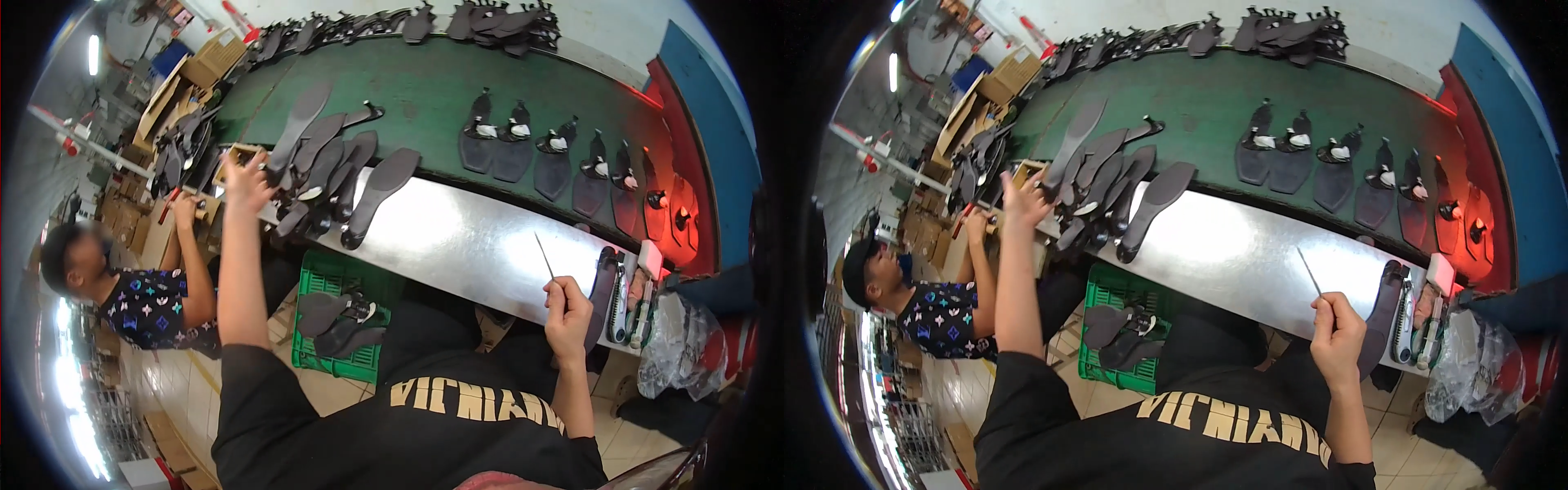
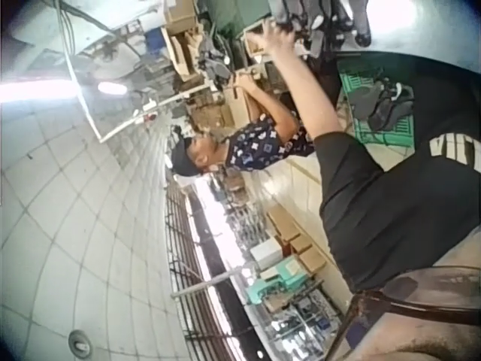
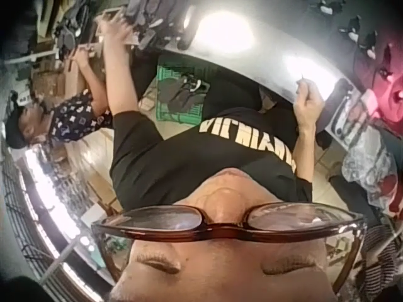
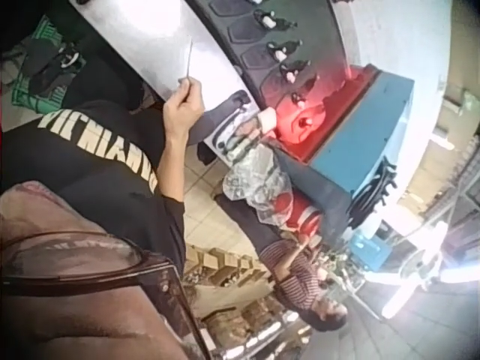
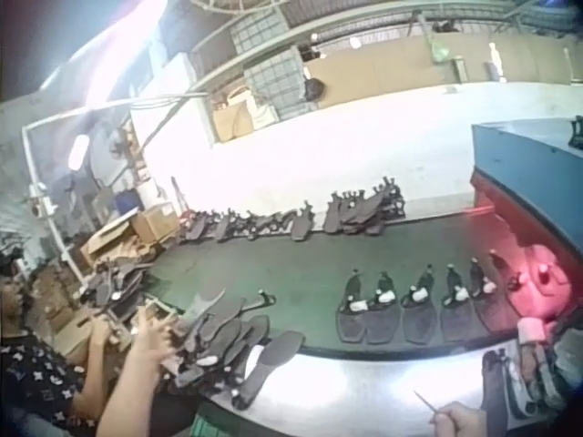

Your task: Manually assemble and check shoe sole components on a production line.

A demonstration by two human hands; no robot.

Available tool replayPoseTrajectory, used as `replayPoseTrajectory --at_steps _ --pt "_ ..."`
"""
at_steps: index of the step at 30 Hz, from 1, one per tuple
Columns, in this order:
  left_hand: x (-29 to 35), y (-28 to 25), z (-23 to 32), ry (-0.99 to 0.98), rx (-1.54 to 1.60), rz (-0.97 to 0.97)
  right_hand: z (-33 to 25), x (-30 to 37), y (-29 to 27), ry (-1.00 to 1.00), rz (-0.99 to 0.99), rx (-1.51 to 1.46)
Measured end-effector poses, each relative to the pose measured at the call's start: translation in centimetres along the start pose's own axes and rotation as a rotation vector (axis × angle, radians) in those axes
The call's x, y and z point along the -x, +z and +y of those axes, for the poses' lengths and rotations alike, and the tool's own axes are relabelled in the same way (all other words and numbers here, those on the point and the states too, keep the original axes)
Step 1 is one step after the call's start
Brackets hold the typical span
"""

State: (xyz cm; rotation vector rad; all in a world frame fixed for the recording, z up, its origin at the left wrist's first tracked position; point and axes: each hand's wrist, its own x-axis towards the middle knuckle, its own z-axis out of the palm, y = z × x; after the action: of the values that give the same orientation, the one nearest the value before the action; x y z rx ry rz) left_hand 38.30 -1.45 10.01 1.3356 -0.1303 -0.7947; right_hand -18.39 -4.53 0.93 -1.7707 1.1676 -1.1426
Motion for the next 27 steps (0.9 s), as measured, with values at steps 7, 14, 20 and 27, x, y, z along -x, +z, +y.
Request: replayPoseTrajectory --at_steps 7,14,20,27 --pt "1.1 9.7 -6.7 0.721 -0.410 -0.038 5.3 -2.2 -4.7 0.008 0.210 0.411" --pt "-4.5 27.2 -24.1 0.743 -1.090 -0.416 7.0 -2.6 -5.7 0.156 0.129 0.583" --pt "-3.9 32.7 -29.9 1.120 -1.058 -0.222 6.8 -2.2 -5.0 0.131 0.113 0.586" --pt "1.9 29.4 -19.5 0.949 -0.484 -0.370 4.8 -1.9 -5.7 0.024 0.197 0.584"
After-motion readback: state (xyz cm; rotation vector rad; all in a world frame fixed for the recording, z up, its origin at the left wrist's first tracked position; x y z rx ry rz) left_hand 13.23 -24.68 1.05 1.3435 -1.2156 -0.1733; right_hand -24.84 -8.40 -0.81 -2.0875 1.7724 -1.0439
